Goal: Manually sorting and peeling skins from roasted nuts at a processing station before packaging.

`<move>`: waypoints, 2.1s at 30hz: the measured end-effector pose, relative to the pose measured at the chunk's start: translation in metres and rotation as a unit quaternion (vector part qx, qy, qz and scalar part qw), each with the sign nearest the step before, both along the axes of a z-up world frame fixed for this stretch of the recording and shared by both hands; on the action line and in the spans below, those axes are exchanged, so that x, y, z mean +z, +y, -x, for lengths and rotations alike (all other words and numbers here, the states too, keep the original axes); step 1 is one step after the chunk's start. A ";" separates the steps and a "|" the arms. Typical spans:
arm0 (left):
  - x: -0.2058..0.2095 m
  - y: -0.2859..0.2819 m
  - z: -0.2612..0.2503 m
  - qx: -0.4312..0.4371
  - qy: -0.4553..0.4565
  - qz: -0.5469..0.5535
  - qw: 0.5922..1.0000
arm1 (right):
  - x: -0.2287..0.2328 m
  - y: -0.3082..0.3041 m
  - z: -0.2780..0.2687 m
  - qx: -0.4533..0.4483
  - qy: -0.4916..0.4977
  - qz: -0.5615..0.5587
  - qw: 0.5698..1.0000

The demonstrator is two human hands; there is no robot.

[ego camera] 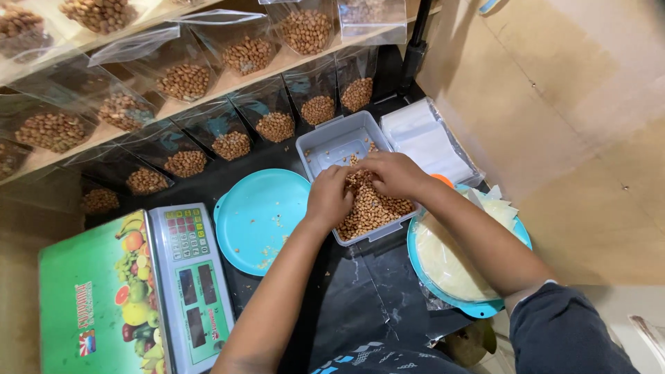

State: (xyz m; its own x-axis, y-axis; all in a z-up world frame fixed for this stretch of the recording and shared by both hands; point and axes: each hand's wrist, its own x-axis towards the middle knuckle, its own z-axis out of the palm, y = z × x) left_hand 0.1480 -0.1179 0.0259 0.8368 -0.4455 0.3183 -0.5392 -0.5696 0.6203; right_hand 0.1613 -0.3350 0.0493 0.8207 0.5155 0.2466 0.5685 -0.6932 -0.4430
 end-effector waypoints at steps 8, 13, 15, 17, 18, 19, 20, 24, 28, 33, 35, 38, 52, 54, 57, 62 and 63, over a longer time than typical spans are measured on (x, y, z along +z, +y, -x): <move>0.013 -0.004 0.009 0.004 -0.057 -0.122 0.991 | -0.005 0.004 0.001 -0.001 -0.011 0.023 1.000; 0.036 -0.008 0.013 0.007 -0.011 -0.151 0.989 | -0.001 0.001 0.002 -0.003 0.011 0.038 0.999; 0.045 -0.007 0.014 0.003 0.044 -0.158 0.987 | 0.014 0.002 0.005 0.025 0.034 0.022 0.999; 0.037 -0.007 0.012 -0.006 0.023 -0.160 0.987 | 0.020 0.005 0.007 0.036 0.042 0.026 0.998; 0.034 -0.007 0.011 -0.015 0.001 -0.163 0.987 | 0.024 0.007 0.007 0.047 0.049 0.029 0.997; 0.026 -0.006 0.010 -0.013 -0.001 -0.163 0.987 | 0.016 0.007 0.005 0.049 0.047 0.029 0.997; 0.019 -0.005 0.009 -0.007 -0.019 -0.168 0.986 | 0.009 0.006 0.003 0.043 0.033 0.038 0.998; 0.007 -0.005 0.008 0.013 -0.048 -0.166 0.985 | -0.004 0.005 0.000 0.014 0.000 0.031 0.999; 0.012 -0.004 0.009 0.012 -0.053 -0.158 0.986 | 0.011 0.006 0.003 -0.002 0.042 0.011 0.999; 0.014 -0.002 0.010 -0.003 -0.044 -0.156 0.987 | 0.016 0.002 0.004 0.053 0.130 0.026 0.990; 0.015 -0.001 0.010 -0.003 -0.038 -0.166 0.985 | 0.013 -0.002 0.008 0.063 0.144 0.028 0.987; 0.017 -0.003 0.010 -0.006 -0.025 -0.173 0.985 | 0.009 -0.004 0.018 0.070 0.122 0.022 0.990; 0.022 -0.003 0.010 -0.019 -0.022 -0.141 0.990 | 0.008 0.001 0.034 0.142 0.009 0.055 0.988; 0.019 -0.003 0.009 -0.013 -0.028 -0.140 0.990 | 0.006 0.000 0.031 0.152 0.024 0.045 0.987; 0.017 -0.005 0.009 0.003 -0.021 -0.156 0.988 | 0.007 0.003 0.032 0.135 0.047 0.047 0.989; 0.016 -0.004 0.008 0.004 -0.034 -0.163 0.986 | -0.005 0.008 0.038 0.095 0.052 0.047 0.993; 0.015 -0.004 0.009 0.000 -0.036 -0.159 0.987 | -0.004 0.008 0.041 0.085 0.062 0.038 0.994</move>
